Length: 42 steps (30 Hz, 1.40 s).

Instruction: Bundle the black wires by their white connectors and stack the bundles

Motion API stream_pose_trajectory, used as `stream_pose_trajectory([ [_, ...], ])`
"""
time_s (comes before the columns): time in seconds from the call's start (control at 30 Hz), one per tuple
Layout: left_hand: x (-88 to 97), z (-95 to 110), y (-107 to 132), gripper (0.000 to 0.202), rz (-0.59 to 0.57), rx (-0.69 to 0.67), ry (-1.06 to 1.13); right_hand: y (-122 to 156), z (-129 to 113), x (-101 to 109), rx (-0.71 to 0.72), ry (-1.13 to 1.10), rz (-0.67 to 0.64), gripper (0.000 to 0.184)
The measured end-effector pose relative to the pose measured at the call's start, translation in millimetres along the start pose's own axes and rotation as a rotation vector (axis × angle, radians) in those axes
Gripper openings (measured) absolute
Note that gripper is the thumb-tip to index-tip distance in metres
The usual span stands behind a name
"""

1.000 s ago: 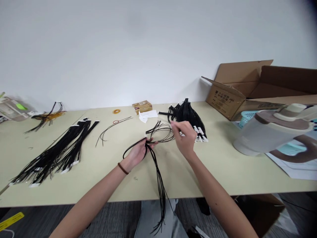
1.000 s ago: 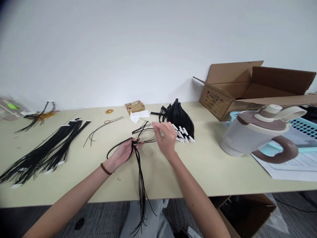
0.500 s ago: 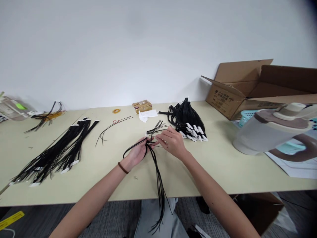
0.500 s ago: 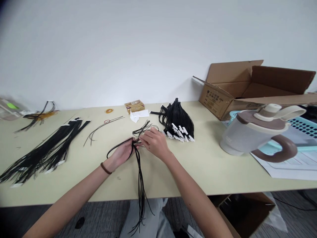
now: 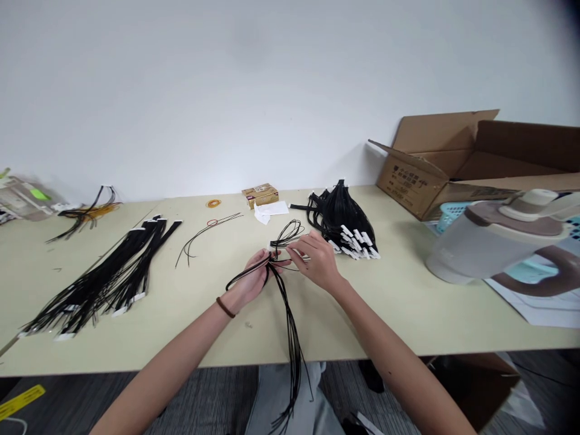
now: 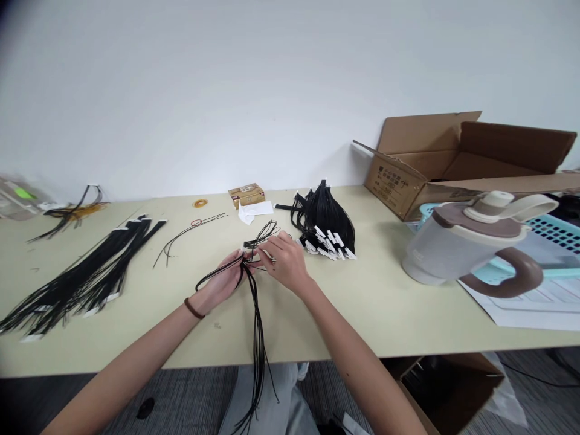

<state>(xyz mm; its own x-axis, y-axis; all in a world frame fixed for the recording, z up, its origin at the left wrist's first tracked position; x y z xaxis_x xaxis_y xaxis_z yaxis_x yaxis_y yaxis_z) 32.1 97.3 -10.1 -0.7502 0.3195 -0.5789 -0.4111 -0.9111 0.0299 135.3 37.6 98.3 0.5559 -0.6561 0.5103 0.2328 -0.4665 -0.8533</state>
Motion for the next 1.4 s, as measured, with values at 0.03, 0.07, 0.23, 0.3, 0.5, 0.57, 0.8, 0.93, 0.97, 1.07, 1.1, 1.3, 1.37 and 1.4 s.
stream_pose_trajectory([
  [0.03, -0.2, 0.5, 0.0, 0.01, 0.0, -0.007, -0.005, -0.2, -0.5, 0.0, 0.0, 0.0, -0.004, 0.013],
  [0.07, -0.8, 0.5, 0.2, 0.01, -0.004, -0.008, -0.005, -0.3, -1.3, -0.1, 0.0, 0.002, -0.009, 0.013],
  [0.23, -2.9, -1.8, 1.8, 0.013, 0.006, 0.007, 0.007, 0.9, -9.1, -4.7, 0.01, 0.055, -0.035, 0.013],
  [0.3, -3.4, -2.9, 2.5, 0.014, 0.012, 0.011, 0.017, 2.2, -13.0, -6.8, 0.025, 0.083, -0.029, 0.013],
  [0.5, -5.8, -4.3, 4.5, 0.014, 0.004, 0.027, -0.002, 4.9, -14.0, -10.1, 0.043, 0.099, -0.024, 0.015],
  [0.57, -7.7, -2.7, 5.3, 0.013, -0.004, 0.019, -0.014, 5.2, -13.2, -10.1, 0.046, 0.095, -0.027, 0.015],
  [0.8, -13.4, 0.5, 6.3, 0.01, -0.038, 0.0, -0.086, 6.1, -13.7, -12.0, 0.066, 0.068, -0.036, 0.016],
  [0.93, -12.1, 0.8, 5.1, 0.019, -0.047, -0.014, -0.117, 6.4, -13.7, -12.1, 0.063, 0.058, -0.035, 0.016],
  [0.97, -11.8, 0.9, 4.9, 0.02, -0.048, -0.017, -0.117, 6.4, -13.6, -12.1, 0.061, 0.056, -0.035, 0.016],
  [1.07, -12.4, 1.7, 5.1, 0.017, -0.052, -0.029, -0.115, 6.5, -13.4, -11.7, 0.058, 0.045, -0.03, 0.016],
  [1.1, -12.9, 2.0, 5.3, 0.016, -0.054, -0.032, -0.115, 6.6, -13.2, -11.4, 0.057, 0.039, -0.026, 0.016],
  [1.3, -15.1, 3.0, 7.1, 0.011, -0.064, -0.036, -0.152, 7.7, -11.9, -11.6, 0.047, 0.021, -0.015, 0.015],
  [1.37, -14.8, 3.6, 7.3, 0.011, -0.058, -0.04, -0.146, 7.8, -12.0, -12.6, 0.046, 0.022, -0.018, 0.015],
  [1.4, -14.5, 3.4, 7.4, 0.011, -0.054, -0.037, -0.132, 7.7, -11.8, -13.2, 0.044, 0.024, -0.02, 0.015],
])
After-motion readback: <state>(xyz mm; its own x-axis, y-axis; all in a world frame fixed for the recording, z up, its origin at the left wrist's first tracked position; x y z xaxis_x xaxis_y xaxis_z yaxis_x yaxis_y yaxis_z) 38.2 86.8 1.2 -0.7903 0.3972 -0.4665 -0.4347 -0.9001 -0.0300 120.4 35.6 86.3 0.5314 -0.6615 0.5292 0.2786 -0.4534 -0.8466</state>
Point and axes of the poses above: each hand's wrist, its own y-axis away from the middle knuckle, its own x-axis out of the back of the hand, z = x × y, the point moved 10 cm from there along -y, towards the middle knuckle, and after that the axes turned 4 degrees about y, right-handed, at the moved point
